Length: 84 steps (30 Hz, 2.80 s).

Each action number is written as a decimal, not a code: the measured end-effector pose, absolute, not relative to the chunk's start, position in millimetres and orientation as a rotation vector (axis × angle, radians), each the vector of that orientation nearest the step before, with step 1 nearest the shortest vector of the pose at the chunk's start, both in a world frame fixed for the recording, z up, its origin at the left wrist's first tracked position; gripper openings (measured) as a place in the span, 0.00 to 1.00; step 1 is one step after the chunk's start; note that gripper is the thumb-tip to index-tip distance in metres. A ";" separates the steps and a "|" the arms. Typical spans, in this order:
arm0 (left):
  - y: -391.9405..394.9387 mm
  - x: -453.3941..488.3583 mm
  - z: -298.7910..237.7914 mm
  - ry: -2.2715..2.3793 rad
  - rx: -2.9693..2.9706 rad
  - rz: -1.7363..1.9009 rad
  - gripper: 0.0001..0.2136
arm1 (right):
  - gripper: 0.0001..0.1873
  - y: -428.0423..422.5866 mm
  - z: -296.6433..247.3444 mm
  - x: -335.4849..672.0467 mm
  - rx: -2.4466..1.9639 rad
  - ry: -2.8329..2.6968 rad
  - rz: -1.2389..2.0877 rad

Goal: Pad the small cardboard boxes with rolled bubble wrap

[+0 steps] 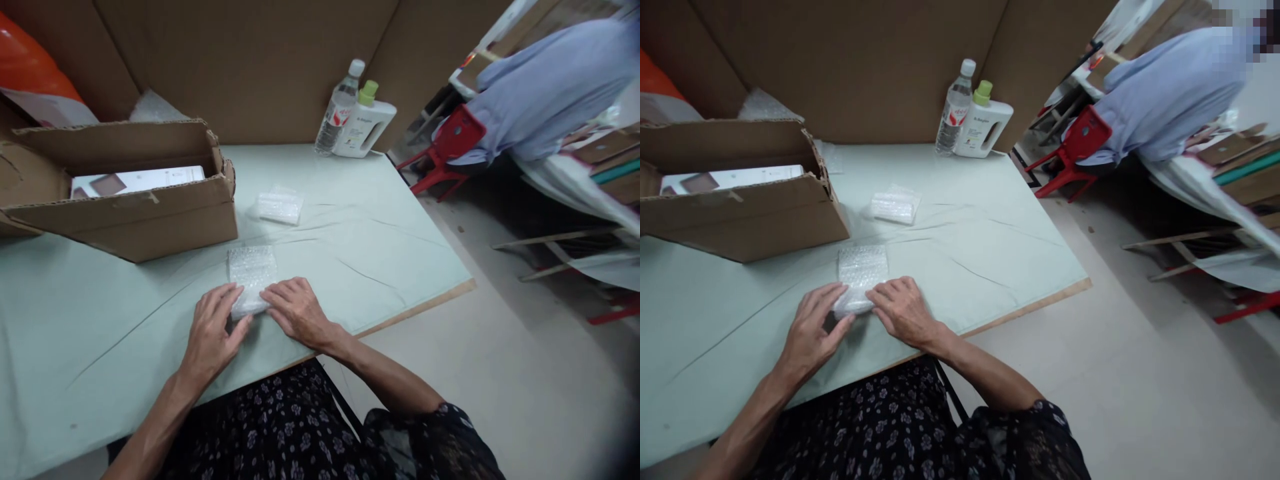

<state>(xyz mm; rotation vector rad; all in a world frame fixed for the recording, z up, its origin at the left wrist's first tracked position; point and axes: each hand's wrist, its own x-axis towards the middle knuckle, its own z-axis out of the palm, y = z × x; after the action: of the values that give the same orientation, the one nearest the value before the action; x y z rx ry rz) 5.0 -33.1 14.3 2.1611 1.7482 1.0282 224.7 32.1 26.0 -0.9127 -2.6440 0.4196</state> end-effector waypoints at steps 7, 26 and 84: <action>-37.2 0.0 14.4 1.766 2.075 0.985 0.16 | 0.18 29.8 34.7 225.4 -0.983 -2.492 0.603; -41.0 34.1 -7.0 1.751 1.689 1.135 0.28 | 0.42 23.6 0.9 213.2 -0.991 -2.519 0.551; -61.1 11.6 37.1 1.535 0.950 1.158 0.33 | 0.16 30.7 41.7 211.0 -1.045 -1.933 1.606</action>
<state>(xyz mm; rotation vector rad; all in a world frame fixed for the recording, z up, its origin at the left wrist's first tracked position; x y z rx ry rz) 11.6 -61.1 37.1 0.9503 1.5354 1.1583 211.0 30.7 41.7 -1.0452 -1.9330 1.6061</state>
